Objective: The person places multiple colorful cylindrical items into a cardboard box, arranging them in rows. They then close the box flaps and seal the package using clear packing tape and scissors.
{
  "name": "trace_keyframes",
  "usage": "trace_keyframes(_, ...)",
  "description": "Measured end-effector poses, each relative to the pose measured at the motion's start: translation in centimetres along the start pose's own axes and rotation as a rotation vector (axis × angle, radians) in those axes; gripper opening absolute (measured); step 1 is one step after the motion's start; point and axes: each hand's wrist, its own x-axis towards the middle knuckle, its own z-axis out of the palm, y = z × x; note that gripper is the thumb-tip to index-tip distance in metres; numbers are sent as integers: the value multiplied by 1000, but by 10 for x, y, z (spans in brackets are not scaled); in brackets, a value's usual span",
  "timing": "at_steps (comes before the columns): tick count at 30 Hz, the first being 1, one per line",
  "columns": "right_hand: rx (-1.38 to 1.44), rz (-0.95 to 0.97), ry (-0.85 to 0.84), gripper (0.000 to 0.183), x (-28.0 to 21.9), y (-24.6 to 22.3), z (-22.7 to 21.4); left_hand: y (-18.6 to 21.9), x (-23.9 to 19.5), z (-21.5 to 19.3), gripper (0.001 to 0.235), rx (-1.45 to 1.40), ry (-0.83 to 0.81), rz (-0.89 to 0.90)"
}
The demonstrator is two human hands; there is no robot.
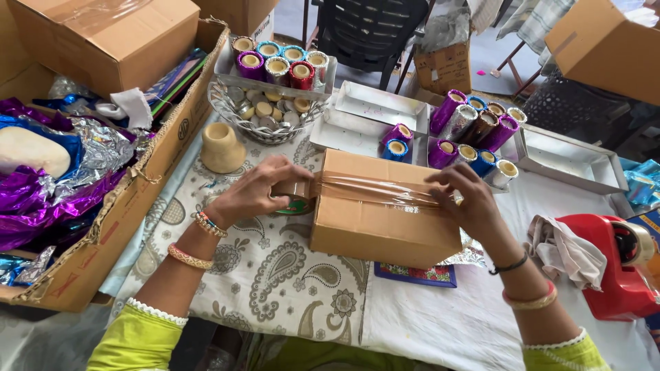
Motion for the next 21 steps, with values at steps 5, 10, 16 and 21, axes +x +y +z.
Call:
trace_keyframes(5, -24, -171, 8, 16, 2, -30, 19, 4, 17, 9, 40, -116, -61, -293)
trace_keyframes(10, 6, -134, -19, 22, 14, -60, 19, 10, 36, 23, 31, -11, -71, -325)
trace_keyframes(16, 6, 25, 68, 16, 2, -46, 25, 14, 46, 27, 24, -79, -14, -365)
trace_keyframes(21, 9, -68, 28, 23, 5, -49, 22, 15, 55, 21, 18, 9, 13, -341)
